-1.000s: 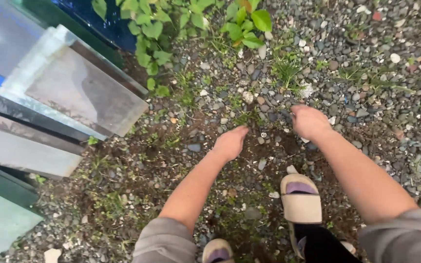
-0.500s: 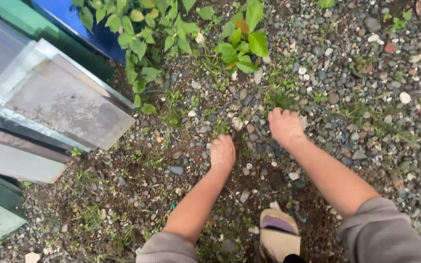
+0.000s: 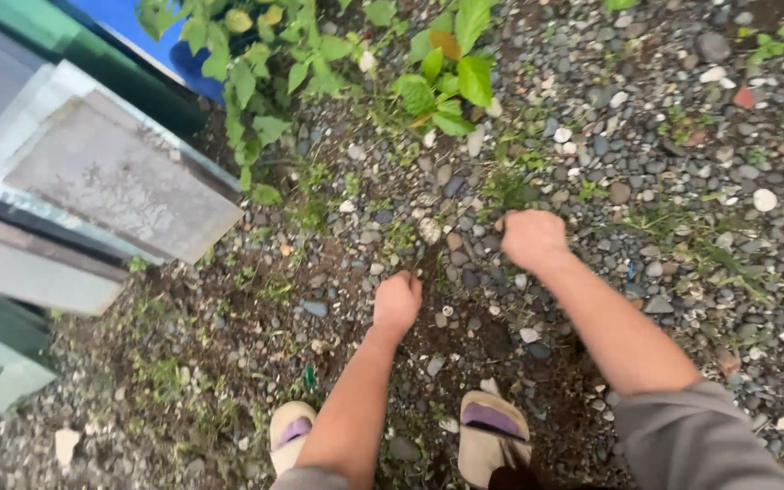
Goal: Pulling weeds and grass from a gravel-covered area by hand
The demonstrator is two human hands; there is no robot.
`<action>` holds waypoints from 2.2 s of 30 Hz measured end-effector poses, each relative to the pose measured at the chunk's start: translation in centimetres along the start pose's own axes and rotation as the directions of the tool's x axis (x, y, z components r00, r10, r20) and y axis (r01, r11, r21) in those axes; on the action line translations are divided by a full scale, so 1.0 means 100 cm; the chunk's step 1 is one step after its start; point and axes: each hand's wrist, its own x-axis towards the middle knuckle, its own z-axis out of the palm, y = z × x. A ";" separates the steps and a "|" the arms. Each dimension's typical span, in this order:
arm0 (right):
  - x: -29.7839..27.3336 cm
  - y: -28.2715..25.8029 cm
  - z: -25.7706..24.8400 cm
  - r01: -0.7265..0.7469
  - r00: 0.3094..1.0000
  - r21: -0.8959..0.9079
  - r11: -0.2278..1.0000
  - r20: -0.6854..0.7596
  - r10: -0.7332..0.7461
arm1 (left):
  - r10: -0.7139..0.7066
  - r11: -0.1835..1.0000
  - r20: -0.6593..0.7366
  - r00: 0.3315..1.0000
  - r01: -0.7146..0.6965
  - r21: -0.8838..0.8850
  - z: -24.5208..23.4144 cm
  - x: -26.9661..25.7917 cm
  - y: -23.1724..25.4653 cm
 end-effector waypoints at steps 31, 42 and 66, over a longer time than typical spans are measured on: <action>0.043 0.015 0.003 -0.076 0.753 -0.540 0.838 -0.582 -0.307 | 0.142 0.965 -0.190 0.971 -0.094 0.245 -0.115 0.029 -0.030; -0.060 -0.008 -0.028 -0.151 0.986 0.163 0.975 0.095 0.136 | 0.308 0.616 -0.377 0.873 0.119 0.779 -0.109 0.117 -0.093; -0.027 -0.028 -0.015 -0.274 0.929 0.111 0.955 0.289 0.233 | -0.030 0.992 -0.222 0.975 0.001 -0.129 -0.123 0.085 -0.052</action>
